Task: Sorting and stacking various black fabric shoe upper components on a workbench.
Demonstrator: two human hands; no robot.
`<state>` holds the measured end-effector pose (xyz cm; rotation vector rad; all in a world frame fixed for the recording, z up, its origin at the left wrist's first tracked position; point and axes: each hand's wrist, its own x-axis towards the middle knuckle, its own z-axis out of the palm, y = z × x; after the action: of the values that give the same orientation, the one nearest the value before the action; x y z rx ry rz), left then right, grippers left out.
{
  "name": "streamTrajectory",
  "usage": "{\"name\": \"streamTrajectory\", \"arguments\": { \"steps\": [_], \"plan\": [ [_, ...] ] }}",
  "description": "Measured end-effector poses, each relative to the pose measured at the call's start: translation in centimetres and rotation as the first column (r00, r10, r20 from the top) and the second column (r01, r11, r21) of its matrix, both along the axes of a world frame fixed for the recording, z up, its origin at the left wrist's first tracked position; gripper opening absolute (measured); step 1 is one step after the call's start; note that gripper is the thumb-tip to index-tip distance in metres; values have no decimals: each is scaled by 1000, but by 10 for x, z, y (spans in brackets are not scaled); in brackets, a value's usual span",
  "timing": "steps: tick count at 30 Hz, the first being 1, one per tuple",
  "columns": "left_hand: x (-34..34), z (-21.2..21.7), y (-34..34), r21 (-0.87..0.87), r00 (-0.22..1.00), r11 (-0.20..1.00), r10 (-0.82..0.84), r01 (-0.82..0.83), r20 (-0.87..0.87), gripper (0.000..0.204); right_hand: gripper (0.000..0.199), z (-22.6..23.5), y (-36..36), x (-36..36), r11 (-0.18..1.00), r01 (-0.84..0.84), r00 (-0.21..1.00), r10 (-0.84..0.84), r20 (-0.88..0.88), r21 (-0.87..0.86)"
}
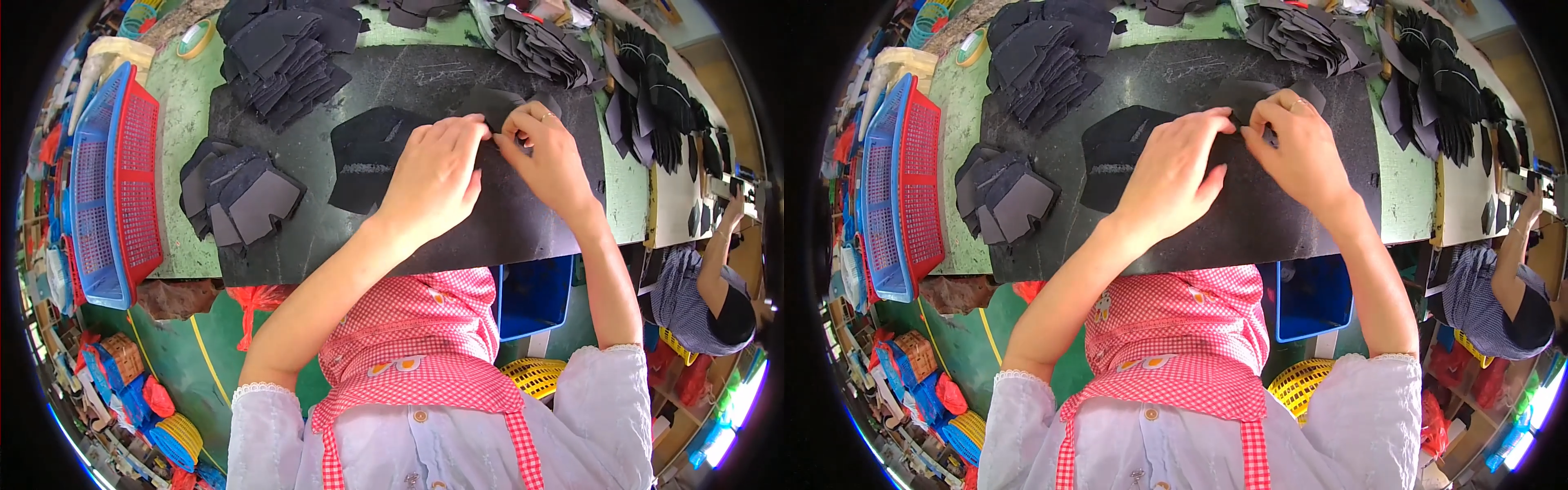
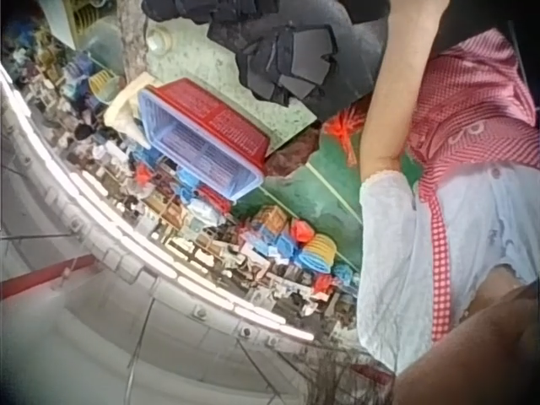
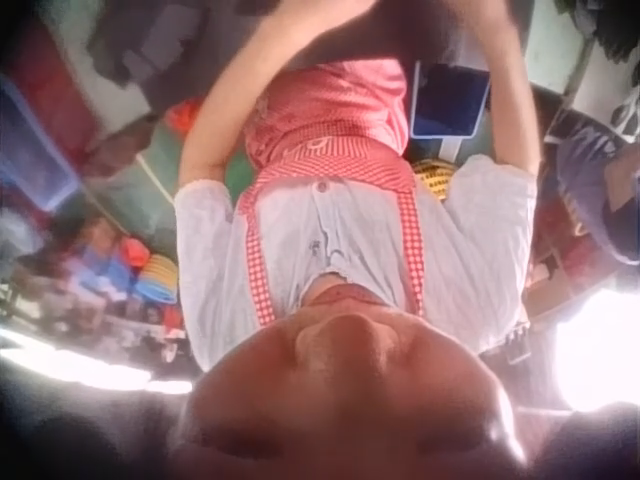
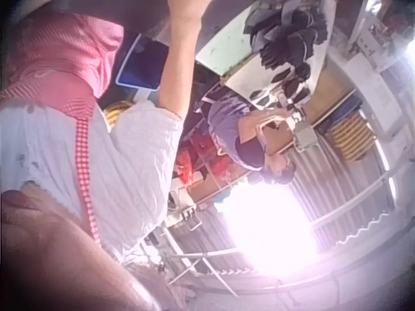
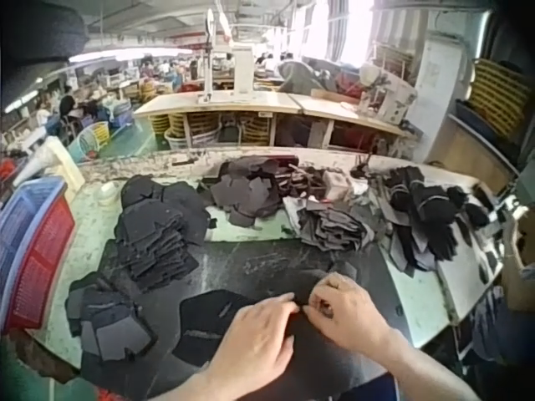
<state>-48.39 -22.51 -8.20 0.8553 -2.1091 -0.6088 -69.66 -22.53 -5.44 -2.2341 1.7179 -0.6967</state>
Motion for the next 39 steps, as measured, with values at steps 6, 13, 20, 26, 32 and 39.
{"name": "streamTrajectory", "arguments": {
  "steps": [6, 13, 20, 26, 32, 39],
  "plan": [
    [-2, -8, 5, -116, 969, 993, 38, -9, 242, 51, 18, 23, -5, -66, 932, 194, 424, -360, 831, 305],
    [4, 31, 7, -75, 996, 995, 67, -63, 53, 54, 5, 45, 36, -3, 993, 114, 875, -109, 471, 17],
    [37, 39, 20, 772, 848, 531, 170, 350, -501, 33, 7, 28, 38, 45, 920, -300, 581, -34, 813, 253],
    [90, 31, 17, 820, 827, 535, 352, 206, -437, 30, 11, 22, 17, 25, 934, -93, 672, -196, 714, 344],
    [114, 44, 13, 831, 831, 501, 333, 243, -444, 32, 33, 27, 5, 46, 973, 159, 891, -215, 400, 170],
    [136, 51, 11, 799, 973, 580, 229, -158, 26, 20, 22, 26, 18, 101, 729, -222, 813, -228, 535, 647]
  ]
}}
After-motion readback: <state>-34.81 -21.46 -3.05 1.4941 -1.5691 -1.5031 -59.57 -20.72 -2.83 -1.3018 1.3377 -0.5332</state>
